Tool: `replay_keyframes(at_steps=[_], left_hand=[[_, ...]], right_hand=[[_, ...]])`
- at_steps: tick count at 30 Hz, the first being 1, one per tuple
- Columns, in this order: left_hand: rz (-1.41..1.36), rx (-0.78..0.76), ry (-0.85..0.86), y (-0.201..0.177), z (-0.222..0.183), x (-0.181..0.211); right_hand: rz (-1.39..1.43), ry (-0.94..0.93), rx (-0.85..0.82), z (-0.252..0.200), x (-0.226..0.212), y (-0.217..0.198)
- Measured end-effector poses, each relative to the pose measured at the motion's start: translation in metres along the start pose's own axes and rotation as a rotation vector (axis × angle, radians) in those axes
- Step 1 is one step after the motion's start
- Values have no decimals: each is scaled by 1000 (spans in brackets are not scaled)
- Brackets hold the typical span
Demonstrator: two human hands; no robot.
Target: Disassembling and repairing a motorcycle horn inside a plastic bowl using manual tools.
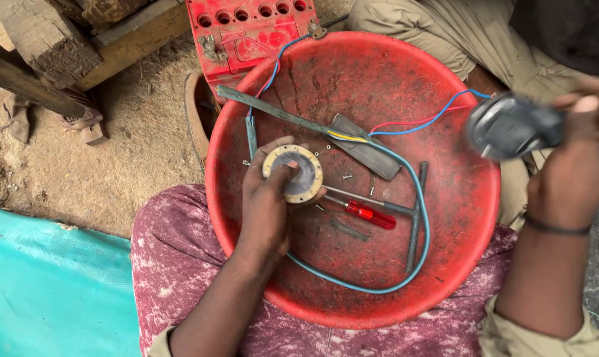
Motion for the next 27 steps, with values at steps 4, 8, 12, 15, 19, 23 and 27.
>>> replay_keyframes(at_steps=[4, 8, 12, 15, 19, 23, 27], left_hand=[[6, 36, -54, 5, -2, 0], [-5, 20, -57, 4, -3, -2], [0, 16, -56, 6, -4, -1], [18, -9, -5, 5, -5, -3], [5, -32, 8, 6, -6, -1], [-33, -47, 21, 4, -6, 1], [-43, -79, 78, 5, -9, 7]], right_hand=[[-181, -86, -38, 12, 40, -37], [-165, -71, -123, 7, -25, 7], [-478, 53, -449, 7, 39, 6], [-412, 160, -614, 3, 24, 35], [-380, 433, -638, 13, 43, 33], [-110, 742, -704, 18, 48, 28], [-77, 779, -716, 13, 70, 12]])
Point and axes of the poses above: each hand's wrist, its own z-axis towards the middle knuckle, its own y-axis out of the palm, x = y × z, the point moved 1 cm from there along z, towards the middle knuckle, and after that the axes turned 7 degrees about -x, right-handed, at the moved point
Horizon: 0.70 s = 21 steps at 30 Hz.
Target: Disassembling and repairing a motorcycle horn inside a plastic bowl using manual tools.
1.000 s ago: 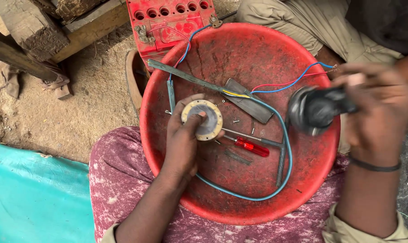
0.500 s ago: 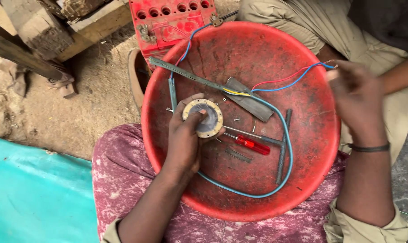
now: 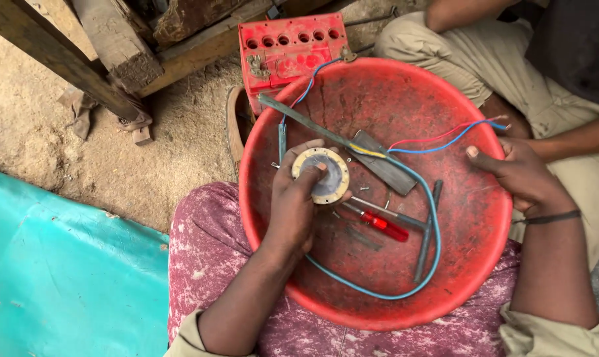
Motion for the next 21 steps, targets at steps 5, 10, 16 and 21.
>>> replay_keyframes(at_steps=[5, 10, 16, 21], left_hand=[[2, 2, 56, 6, -13, 18], [-53, -48, 119, 9, -35, 35], [232, 71, 144, 10, -67, 61], [324, 149, 111, -1, -81, 64]], right_hand=[[144, -50, 8, -35, -9, 16], [199, -191, 101, -105, 17, 24], [470, 125, 238, -201, 83, 65], [526, 54, 183, -239, 130, 112]])
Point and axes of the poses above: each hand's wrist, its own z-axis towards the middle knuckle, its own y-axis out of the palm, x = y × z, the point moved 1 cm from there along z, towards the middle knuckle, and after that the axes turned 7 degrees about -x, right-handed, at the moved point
